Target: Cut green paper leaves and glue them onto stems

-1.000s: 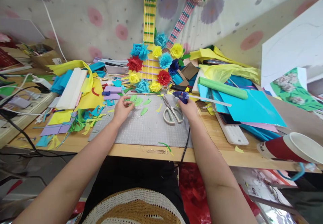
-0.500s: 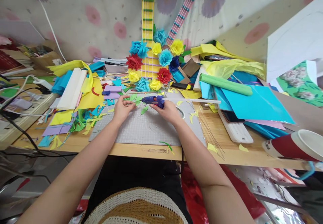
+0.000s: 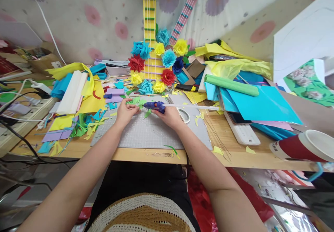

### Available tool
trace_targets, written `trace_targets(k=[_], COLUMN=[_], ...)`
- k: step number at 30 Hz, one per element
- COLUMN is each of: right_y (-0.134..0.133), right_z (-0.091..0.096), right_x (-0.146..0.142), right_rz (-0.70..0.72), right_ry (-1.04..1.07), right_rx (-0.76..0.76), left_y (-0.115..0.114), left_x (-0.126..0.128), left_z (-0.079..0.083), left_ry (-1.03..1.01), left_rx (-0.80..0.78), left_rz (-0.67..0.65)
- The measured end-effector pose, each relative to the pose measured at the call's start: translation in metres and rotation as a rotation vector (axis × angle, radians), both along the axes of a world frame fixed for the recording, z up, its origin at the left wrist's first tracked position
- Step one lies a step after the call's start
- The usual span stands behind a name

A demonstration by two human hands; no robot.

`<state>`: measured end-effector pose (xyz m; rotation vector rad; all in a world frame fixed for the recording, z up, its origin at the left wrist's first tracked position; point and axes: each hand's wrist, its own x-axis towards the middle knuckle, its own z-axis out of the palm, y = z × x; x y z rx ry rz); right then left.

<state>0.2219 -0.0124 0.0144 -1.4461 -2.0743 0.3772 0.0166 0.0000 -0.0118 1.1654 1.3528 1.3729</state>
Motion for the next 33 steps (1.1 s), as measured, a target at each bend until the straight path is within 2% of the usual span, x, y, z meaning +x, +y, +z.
trace_targets(k=[33], right_y=[0.0022], right_z=[0.0009], right_x=[0.0078], right_rz=[-0.106], right_ry=[-0.114], right_rx=[-0.03], left_y=[0.0011], left_x=[0.0012], left_z=[0.0017], left_ry=[-0.003], left_rx=[-0.011], left_rz=[-0.003])
